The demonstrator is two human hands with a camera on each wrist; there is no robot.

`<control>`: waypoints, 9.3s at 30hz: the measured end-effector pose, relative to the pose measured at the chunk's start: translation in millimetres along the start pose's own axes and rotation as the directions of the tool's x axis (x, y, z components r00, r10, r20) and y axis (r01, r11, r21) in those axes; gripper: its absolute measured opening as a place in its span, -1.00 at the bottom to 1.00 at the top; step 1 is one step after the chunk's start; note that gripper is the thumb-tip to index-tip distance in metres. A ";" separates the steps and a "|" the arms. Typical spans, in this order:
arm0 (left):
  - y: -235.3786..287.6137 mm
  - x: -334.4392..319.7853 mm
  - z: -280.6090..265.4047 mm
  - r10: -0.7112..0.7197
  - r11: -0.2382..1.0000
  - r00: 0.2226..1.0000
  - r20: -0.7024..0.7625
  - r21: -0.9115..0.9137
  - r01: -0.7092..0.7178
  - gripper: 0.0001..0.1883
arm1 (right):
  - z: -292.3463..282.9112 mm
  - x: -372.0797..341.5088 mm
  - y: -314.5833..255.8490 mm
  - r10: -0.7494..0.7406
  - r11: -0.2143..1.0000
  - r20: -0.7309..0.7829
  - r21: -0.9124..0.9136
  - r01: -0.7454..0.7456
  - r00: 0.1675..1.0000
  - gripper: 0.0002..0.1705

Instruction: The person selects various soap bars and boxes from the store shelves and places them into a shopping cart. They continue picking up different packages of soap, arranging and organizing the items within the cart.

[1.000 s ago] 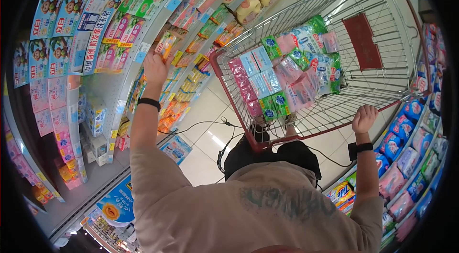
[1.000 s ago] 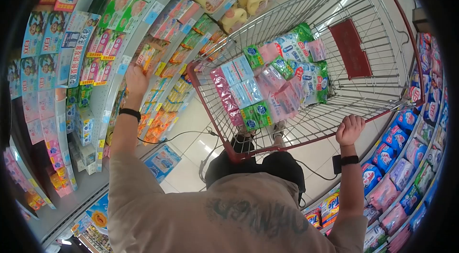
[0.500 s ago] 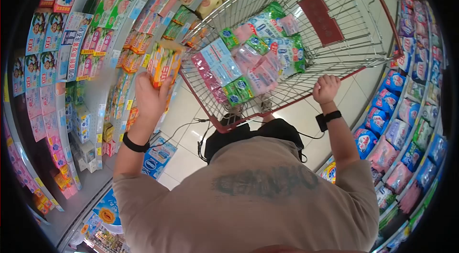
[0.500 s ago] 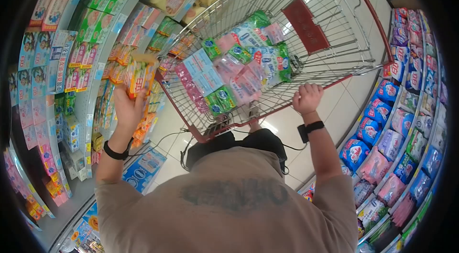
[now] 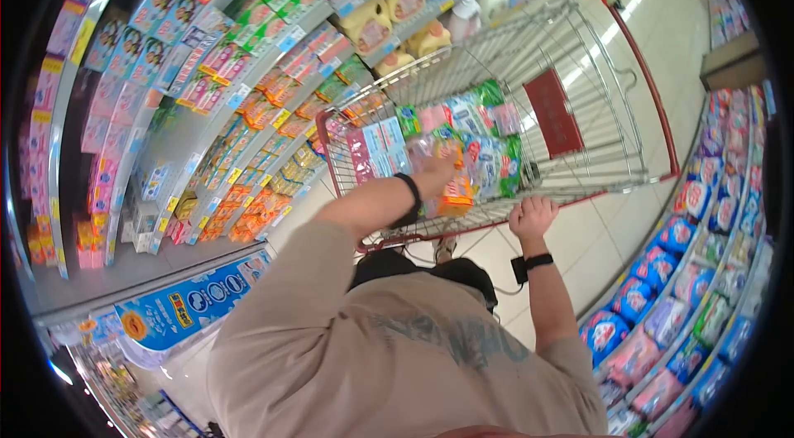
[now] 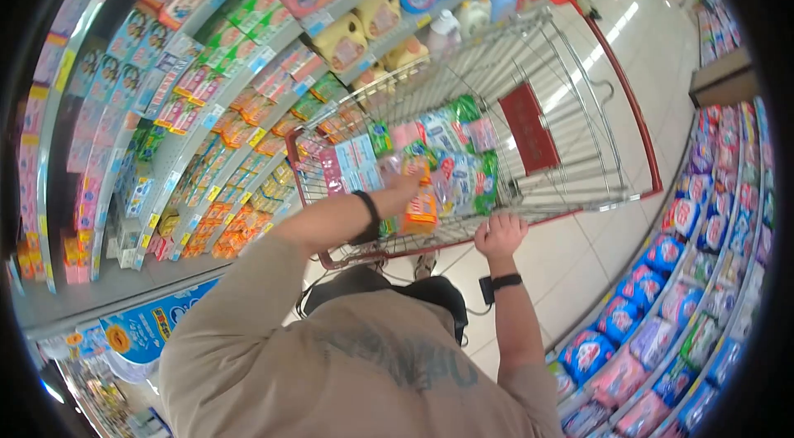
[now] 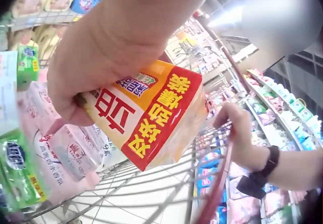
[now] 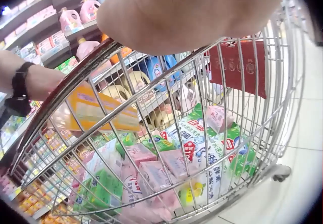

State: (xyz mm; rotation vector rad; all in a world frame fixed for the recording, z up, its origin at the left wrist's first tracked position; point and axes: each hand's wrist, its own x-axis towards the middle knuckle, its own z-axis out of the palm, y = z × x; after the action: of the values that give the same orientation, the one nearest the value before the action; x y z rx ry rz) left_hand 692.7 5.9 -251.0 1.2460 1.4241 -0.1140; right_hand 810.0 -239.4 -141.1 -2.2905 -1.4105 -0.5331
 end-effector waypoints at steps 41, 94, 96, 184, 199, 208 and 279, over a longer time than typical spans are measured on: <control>24.3 -38.6 -170.0 0.337 0.606 0.876 0.346 0.633 -0.483 -0.40 | -8.3 -2.8 3.8 0.005 0.998 0.193 -0.067 0.008 0.981 -0.63; -101.9 -72.5 -280.0 0.649 0.441 0.755 0.096 0.761 -0.476 -0.32 | -69.8 53.3 15.7 0.137 0.970 0.936 -0.060 -0.236 0.323 -0.27; -96.9 -60.6 -287.2 0.644 0.421 0.751 0.146 0.752 -0.507 -0.29 | -63.6 55.1 10.1 0.198 0.963 0.932 -0.127 -0.239 0.303 -0.27; 179.1 -18.4 -35.4 -0.022 0.976 0.741 0.671 -0.146 0.161 -0.32 | -35.8 69.9 25.9 0.582 0.796 0.546 -0.232 -0.559 0.602 -0.38; 61.5 142.7 106.7 -0.020 0.985 0.842 0.540 0.157 -0.077 -0.34 | -18.6 47.5 29.0 0.537 0.838 0.369 -0.130 -0.530 0.758 -0.47; 124.8 89.0 -12.0 0.022 0.335 0.590 0.807 0.549 -0.765 -0.31 | -12.2 57.0 30.2 0.548 0.834 0.390 -0.181 -0.521 0.741 -0.55; 173.3 310.4 -454.4 0.685 0.456 0.692 -0.227 0.874 -0.165 -0.24 | -18.9 62.7 23.4 0.562 0.827 0.388 -0.244 -0.507 0.730 -0.67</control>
State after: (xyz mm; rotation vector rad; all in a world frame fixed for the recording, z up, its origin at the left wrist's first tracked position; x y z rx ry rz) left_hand 593.5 574.2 -247.7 2.6142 1.4950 -0.0130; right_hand 855.3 -211.9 -96.0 -2.8827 -0.7980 0.1090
